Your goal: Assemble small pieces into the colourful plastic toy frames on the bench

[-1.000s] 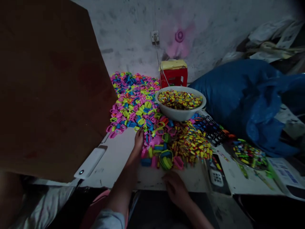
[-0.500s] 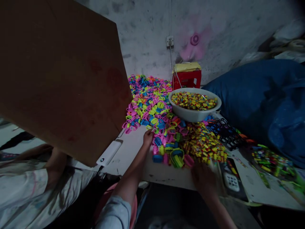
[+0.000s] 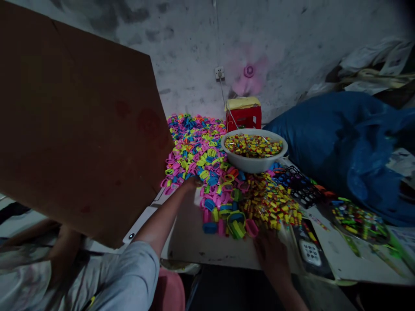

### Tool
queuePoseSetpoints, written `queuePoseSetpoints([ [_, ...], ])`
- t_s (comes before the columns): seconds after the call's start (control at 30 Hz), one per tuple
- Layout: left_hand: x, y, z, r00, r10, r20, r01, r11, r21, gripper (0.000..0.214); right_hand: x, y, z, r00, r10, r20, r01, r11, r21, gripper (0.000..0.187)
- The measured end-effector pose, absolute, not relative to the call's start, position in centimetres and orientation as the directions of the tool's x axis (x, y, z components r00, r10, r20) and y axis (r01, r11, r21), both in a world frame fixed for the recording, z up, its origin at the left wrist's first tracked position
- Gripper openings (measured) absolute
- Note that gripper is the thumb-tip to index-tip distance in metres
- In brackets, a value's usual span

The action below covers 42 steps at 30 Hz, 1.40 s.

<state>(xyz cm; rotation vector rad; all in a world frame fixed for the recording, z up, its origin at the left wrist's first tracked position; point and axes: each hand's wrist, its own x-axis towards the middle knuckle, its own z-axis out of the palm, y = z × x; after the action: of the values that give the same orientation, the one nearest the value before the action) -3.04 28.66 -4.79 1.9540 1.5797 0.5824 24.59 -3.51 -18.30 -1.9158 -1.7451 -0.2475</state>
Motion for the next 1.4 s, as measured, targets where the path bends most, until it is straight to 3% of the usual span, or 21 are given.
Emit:
queuePoseSetpoints([
  [0.13, -2.1, 28.4, -4.7, 0.212, 0.972, -0.096, 0.768, -0.105, 0.632, 0.034, 24.7, -3.3, -18.7, 0.148, 0.821, 0.552, 0.951, 0.036, -0.308, 0.026],
  [0.23, -1.8, 30.8, -1.6, 0.196, 0.977, -0.083, 0.744, -0.093, 0.661, 0.033, 24.8, -3.3, -18.9, 0.154, 0.812, 0.563, 0.927, 0.078, -0.367, 0.028],
  [0.37, -1.9, 34.0, 3.6, 0.201, 0.979, -0.019, 0.676, -0.125, 0.726, 0.052, 24.8, -3.4, -18.9, 0.254, 0.84, 0.479, 0.82, 0.075, -0.567, 0.032],
  [0.5, -1.9, 30.4, 3.3, 0.331, 0.942, -0.052, 0.658, -0.191, 0.728, 0.071, 25.2, -3.5, -17.6, 0.467, 0.85, 0.245, 0.51, -0.032, -0.86, 0.038],
  [0.6, -2.4, 22.7, -0.8, 0.491, 0.863, -0.117, 0.639, -0.265, 0.722, 0.052, 26.0, -3.9, -16.2, 0.607, 0.789, 0.1, 0.199, -0.029, -0.98, 0.042],
  [0.73, -3.5, 12.9, -7.0, 0.527, 0.846, -0.075, 0.616, -0.32, 0.72, 0.039, 26.8, -5.1, -14.5, 0.624, 0.762, -0.173, -0.201, -0.057, -0.978, 0.048],
  [0.83, -3.7, 9.3, -10.2, 0.422, 0.904, 0.06, 0.603, -0.33, 0.726, 0.029, 26.6, -5.9, -13.3, 0.567, 0.779, -0.269, -0.341, -0.076, -0.937, 0.047],
  [1.0, -2.9, 7.4, -11.8, 0.287, 0.947, 0.145, 0.58, -0.292, 0.761, 0.02, 25.3, -6.6, -11.3, 0.338, 0.912, -0.234, -0.425, -0.074, -0.902, 0.029],
  [1.17, -1.0, 2.2, -9.9, 0.236, 0.957, 0.168, 0.452, -0.261, 0.853, 0.007, 23.1, -7.5, -9.5, 0.077, 0.971, -0.228, -0.46, -0.169, -0.872, 0.035],
  [1.3, 1.5, -2.9, -7.3, 0.366, 0.927, -0.08, 0.275, -0.025, 0.961, 0.012, 21.5, -8.3, -8.1, -0.028, 0.993, -0.115, -0.255, -0.118, -0.96, 0.03],
  [1.4, 2.6, -4.9, -5.8, 0.413, 0.902, -0.124, 0.274, 0.007, 0.962, 0.022, 21.2, -8.8, -7.3, -0.038, 0.999, 0.026, 0.009, 0.026, -1.0, 0.027],
])
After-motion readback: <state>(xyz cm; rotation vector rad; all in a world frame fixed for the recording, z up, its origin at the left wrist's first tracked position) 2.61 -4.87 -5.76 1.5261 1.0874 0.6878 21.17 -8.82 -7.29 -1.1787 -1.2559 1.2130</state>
